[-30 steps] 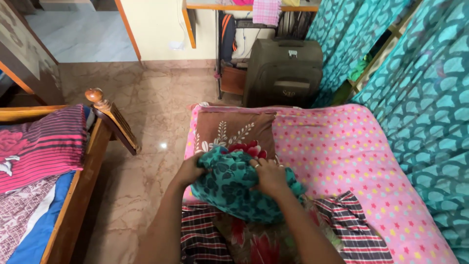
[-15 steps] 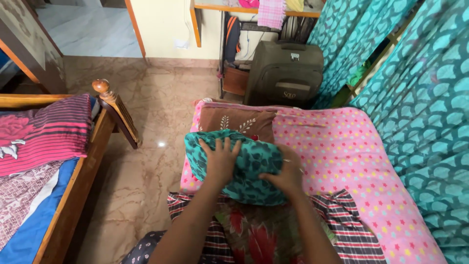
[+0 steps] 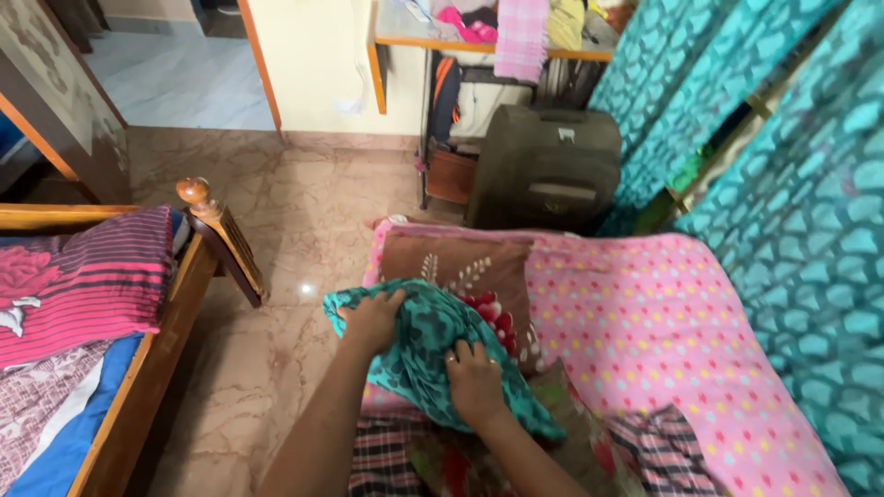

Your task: The person is seen arranging and fluffing pillows on a bed.

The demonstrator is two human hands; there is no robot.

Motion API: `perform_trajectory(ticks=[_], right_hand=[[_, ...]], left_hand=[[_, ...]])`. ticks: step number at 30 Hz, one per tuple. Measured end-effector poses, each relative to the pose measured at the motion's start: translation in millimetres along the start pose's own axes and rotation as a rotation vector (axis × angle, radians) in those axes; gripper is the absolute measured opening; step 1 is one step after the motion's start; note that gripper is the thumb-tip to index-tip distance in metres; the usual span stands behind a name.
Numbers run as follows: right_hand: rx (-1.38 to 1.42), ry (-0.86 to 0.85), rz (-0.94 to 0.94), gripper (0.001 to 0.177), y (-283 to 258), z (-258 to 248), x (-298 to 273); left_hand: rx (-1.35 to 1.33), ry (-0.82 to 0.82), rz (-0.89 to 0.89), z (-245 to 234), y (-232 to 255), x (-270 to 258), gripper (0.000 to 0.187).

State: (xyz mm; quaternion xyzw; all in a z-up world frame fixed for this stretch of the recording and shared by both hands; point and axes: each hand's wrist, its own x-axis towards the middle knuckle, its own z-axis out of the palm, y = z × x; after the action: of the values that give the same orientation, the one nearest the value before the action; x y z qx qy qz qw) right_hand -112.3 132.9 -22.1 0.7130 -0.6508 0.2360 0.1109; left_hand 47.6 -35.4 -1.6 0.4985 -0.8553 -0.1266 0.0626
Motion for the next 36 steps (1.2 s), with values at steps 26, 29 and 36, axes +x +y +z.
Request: perform_trajectory(ticks=[26, 29, 36], right_hand=[[0.759, 0.155, 0.583, 0.126, 87, -46, -95], [1.026, 0.632, 0.422, 0.107, 97, -94, -46], [0.577, 0.421, -0.073, 0.110, 74, -173, 52]], left_hand=[[-0.127, 0.369, 0.488, -107, 125, -37, 0.077], [-0.433, 0.745, 0.573, -117, 108, -16, 0.058], [-0.704, 0.166, 0.122, -88, 25, -43, 0.112]])
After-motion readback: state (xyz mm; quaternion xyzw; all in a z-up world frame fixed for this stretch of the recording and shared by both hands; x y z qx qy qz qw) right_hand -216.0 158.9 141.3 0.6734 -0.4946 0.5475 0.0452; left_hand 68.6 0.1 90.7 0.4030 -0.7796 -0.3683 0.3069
